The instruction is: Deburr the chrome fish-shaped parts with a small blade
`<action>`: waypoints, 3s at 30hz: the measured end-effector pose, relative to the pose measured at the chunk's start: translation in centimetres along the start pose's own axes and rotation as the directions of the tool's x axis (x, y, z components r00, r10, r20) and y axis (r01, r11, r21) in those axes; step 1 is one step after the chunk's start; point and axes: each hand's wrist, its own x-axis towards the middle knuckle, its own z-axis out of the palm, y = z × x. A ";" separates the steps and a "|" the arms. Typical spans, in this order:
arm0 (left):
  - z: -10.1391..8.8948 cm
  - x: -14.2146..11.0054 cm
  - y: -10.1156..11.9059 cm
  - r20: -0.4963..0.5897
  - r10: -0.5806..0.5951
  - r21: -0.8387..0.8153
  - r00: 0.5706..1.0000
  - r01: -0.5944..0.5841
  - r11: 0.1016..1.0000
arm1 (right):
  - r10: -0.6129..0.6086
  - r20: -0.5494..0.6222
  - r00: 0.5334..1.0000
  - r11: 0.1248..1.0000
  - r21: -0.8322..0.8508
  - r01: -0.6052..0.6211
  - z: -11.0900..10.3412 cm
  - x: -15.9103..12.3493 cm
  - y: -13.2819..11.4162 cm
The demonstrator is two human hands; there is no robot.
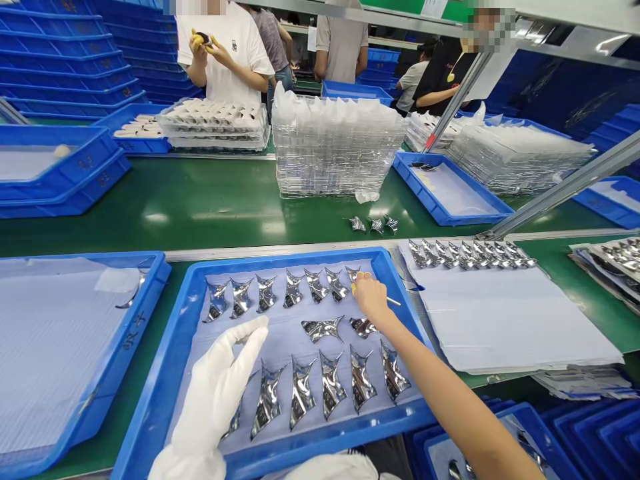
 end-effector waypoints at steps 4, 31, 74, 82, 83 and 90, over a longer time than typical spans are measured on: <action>-0.5 0.5 -0.8 0.020 -0.041 -0.010 0.999 0.041 0.999 | -0.098 0.087 0.991 0.994 -0.040 0.102 1.9 -3.6 -1.0; 3.2 -1.7 -0.6 0.152 0.029 -0.410 0.988 0.036 0.911 | -0.416 -0.567 0.710 0.274 0.666 0.693 0.5 -13.8 -4.5; 2.7 -3.1 1.7 -0.105 0.733 -0.085 0.672 -0.740 0.667 | -0.539 -0.601 0.589 0.074 0.663 0.745 1.7 -13.6 -5.1; 2.5 -3.0 1.3 -0.065 0.725 -0.069 0.686 -0.728 0.682 | -0.555 -0.537 0.636 0.059 0.737 0.673 1.2 -13.9 -5.3; 2.5 -3.1 1.3 -0.074 0.717 -0.068 0.693 -0.721 0.690 | -0.557 -0.526 0.642 0.059 0.746 0.663 1.2 -13.9 -5.2; 2.6 -3.3 1.2 -0.075 0.701 -0.065 0.709 -0.705 0.706 | -0.561 -0.469 0.682 0.059 0.799 0.598 1.5 -14.0 -5.2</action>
